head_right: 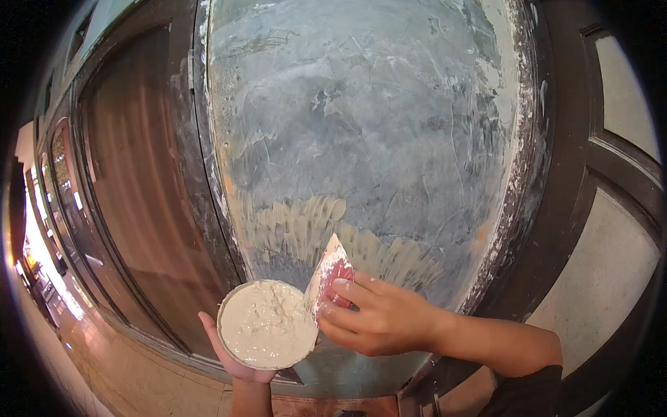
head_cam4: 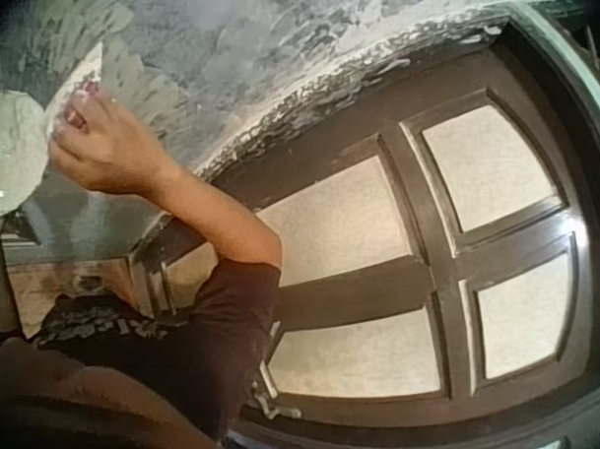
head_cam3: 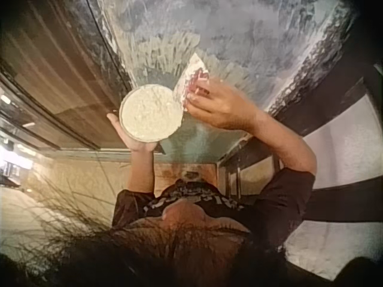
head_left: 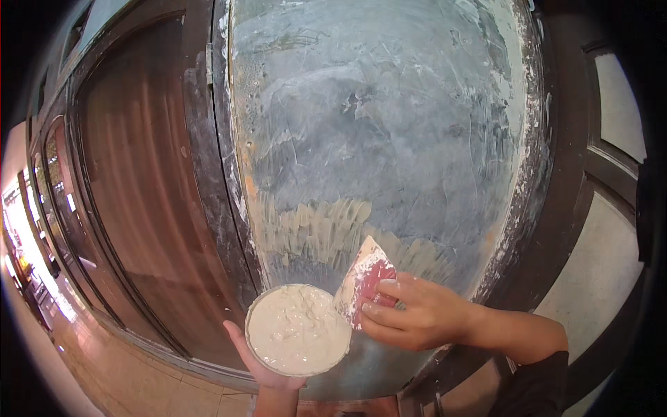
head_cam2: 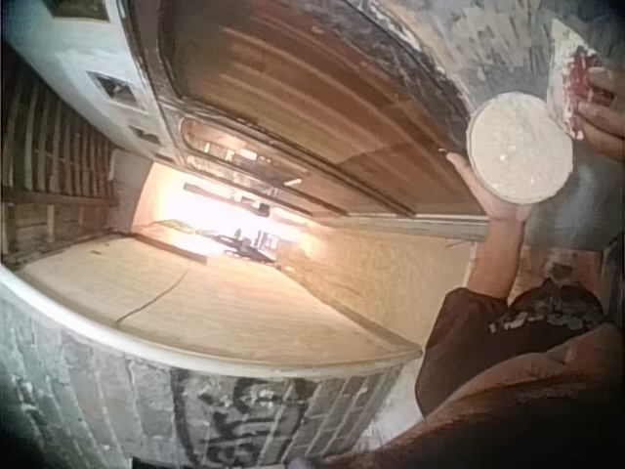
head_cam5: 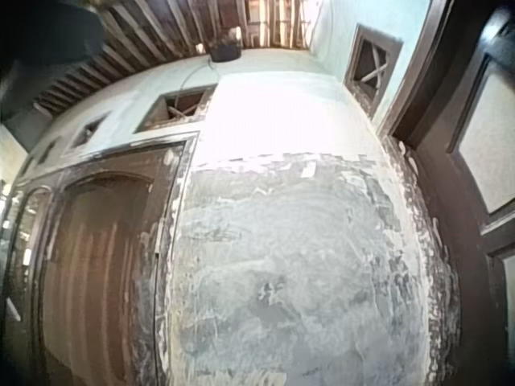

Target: The person applies wall putty to a wall surface with a putty knife, spreading the filler from a container onto the wall.

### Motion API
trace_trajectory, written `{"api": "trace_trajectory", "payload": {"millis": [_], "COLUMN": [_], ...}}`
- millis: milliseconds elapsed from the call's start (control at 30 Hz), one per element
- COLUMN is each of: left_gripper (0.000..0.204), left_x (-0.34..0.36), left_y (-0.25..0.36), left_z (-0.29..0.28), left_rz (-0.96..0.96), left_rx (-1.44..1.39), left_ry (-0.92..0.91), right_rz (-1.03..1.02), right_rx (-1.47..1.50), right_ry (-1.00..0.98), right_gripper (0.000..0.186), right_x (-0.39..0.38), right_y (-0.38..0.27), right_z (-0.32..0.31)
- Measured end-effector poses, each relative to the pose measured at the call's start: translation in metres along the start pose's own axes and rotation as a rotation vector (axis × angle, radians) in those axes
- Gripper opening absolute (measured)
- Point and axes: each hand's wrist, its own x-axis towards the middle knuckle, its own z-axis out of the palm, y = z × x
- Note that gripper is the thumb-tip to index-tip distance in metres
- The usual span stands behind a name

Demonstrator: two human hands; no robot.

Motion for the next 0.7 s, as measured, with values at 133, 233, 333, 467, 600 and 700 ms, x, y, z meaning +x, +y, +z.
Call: {"api": "trace_trajectory", "payload": {"millis": [133, 233, 333, 467, 600, 700], "left_gripper": [0.095, 0.096, 0.098, 0.098, 0.100, 0.100], "left_x": [-0.006, -0.007, -0.010, -0.016, -0.020, -0.022], "left_y": [-0.001, -0.005, -0.006, -0.010, -0.012, -0.013], "left_z": [0.011, 0.010, 0.009, 0.008, 0.011, 0.011], "left_rz": [-0.009, 0.018, -0.014, -0.027, -0.062, -0.073], "left_rx": [-0.037, 0.052, -0.007, -0.003, -0.033, -0.051], "left_ry": [-0.012, 0.006, 0.016, 0.018, 0.021, 0.017], "right_rz": [0.000, 0.003, 0.020, 0.019, 0.053, 0.049], "right_rx": [-0.001, 0.012, -0.007, -0.010, 0.005, -0.003], "right_ry": [-0.004, 0.008, -0.001, 0.061, 0.057, 0.067], "right_gripper": [0.030, 0.031, 0.031, 0.030, 0.029, 0.029], "right_x": [0.005, 0.004, 0.005, 0.006, 0.005, 0.005], "right_y": [-0.002, -0.003, -0.006, -0.008, -0.012, -0.011], "right_z": [-0.002, 0.000, 0.001, 0.003, 0.003, 0.001]}}
